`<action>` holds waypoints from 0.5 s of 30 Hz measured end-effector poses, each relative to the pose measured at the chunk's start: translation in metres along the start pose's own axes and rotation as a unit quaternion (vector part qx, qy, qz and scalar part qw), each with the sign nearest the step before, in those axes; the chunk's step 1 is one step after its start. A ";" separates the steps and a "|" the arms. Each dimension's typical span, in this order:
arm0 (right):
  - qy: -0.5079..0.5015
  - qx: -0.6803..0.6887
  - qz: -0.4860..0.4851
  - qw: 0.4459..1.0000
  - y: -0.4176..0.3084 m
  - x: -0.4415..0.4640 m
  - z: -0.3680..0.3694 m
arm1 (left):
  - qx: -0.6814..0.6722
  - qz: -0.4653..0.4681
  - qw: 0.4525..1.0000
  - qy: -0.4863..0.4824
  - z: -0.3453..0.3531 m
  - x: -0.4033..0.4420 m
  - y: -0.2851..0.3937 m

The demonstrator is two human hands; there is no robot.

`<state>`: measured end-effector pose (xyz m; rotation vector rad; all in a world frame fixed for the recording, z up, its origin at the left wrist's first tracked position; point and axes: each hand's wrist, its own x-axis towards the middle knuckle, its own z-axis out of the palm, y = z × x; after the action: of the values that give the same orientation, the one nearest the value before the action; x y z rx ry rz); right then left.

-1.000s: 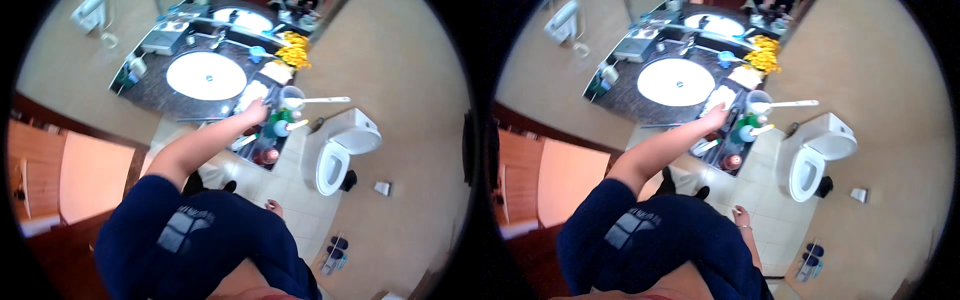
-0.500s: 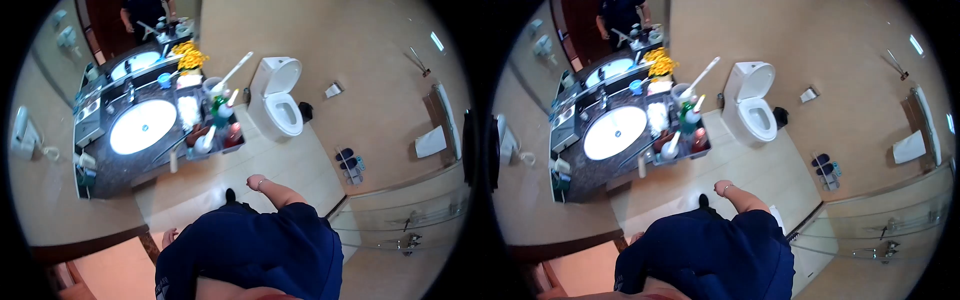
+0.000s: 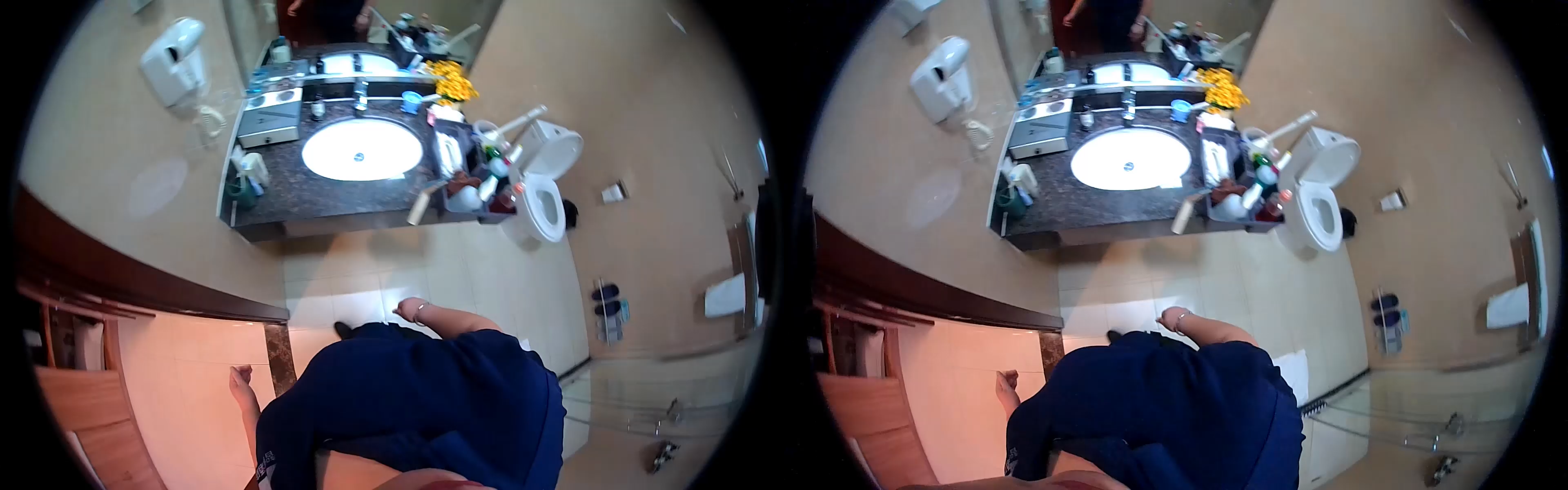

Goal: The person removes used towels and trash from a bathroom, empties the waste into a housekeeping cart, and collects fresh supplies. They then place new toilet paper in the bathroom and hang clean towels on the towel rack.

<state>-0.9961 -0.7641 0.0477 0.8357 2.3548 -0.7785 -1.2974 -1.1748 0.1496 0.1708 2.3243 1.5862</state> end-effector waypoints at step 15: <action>-0.114 -0.166 -0.255 0.946 -0.298 0.209 0.018 | -0.417 -0.271 0.815 0.297 -0.251 -0.004 -0.201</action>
<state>-1.3366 -0.8872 0.0048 -0.0153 2.4127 -0.6004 -1.3595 -1.4734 0.0483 -1.2184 1.4974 2.3137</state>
